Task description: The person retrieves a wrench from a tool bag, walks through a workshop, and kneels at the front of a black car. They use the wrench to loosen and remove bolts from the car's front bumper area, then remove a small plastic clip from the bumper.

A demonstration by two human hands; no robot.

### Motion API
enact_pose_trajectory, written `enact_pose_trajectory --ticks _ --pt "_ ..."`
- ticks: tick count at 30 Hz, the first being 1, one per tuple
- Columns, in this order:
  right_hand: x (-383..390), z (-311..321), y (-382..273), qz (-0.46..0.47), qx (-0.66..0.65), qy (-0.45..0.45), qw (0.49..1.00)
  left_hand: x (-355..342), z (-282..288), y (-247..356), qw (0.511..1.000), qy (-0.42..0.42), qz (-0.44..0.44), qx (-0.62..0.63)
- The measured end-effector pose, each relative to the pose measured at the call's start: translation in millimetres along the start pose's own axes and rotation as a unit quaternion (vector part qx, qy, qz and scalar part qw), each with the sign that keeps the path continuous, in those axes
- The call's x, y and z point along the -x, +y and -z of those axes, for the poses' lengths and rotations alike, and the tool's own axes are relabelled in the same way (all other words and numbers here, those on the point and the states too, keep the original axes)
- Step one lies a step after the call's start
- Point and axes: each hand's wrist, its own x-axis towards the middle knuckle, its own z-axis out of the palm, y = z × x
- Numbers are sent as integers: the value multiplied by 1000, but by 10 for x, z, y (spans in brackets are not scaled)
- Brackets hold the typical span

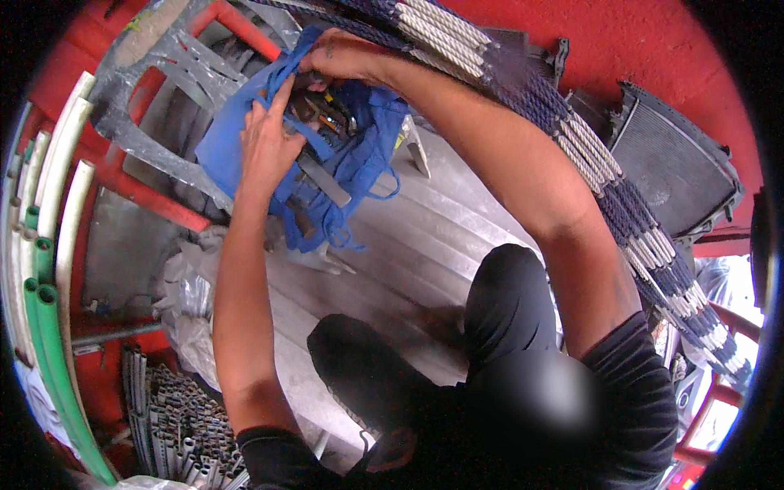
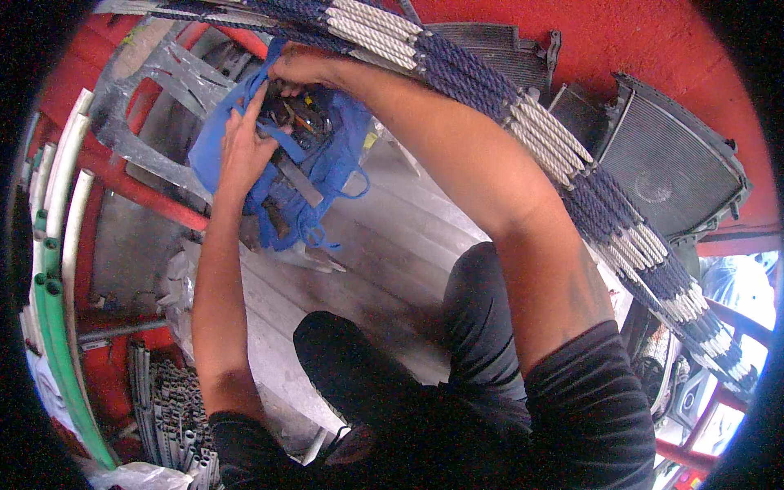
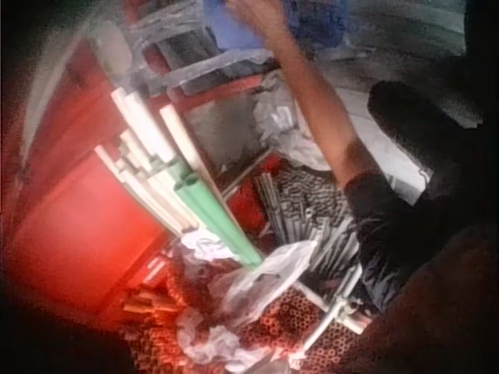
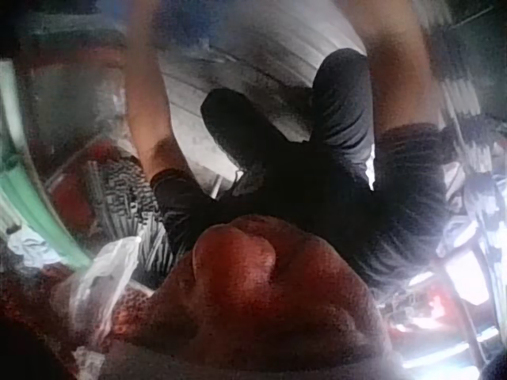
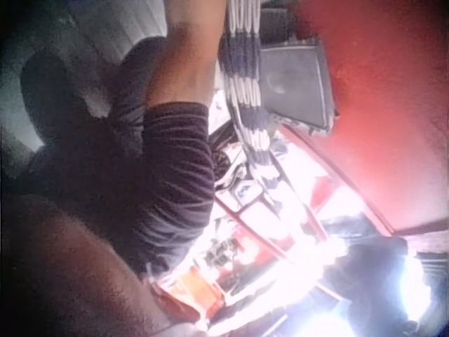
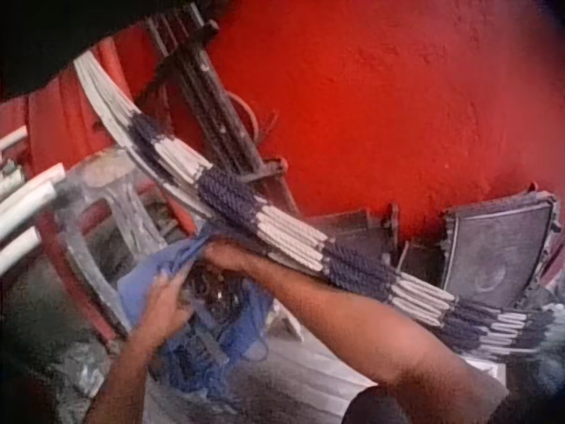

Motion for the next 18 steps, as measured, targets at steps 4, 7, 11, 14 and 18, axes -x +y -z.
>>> enact_pose_trajectory --ticks 4,7,11,14,18 --pt "39 -27 9 -89 -90 -110 986 -206 -148 -95 998 28 4 60" --pt "58 8 93 82 13 -106 991 -273 -223 -204 997 44 -18 54" --pt "93 160 190 202 415 25 887 -211 -168 -221 998 14 19 52" --pt "106 220 254 170 440 -13 882 -102 -100 -188 999 -15 -19 44" --pt "172 102 397 61 517 -94 848 -12 -91 -166 998 -27 -58 6"
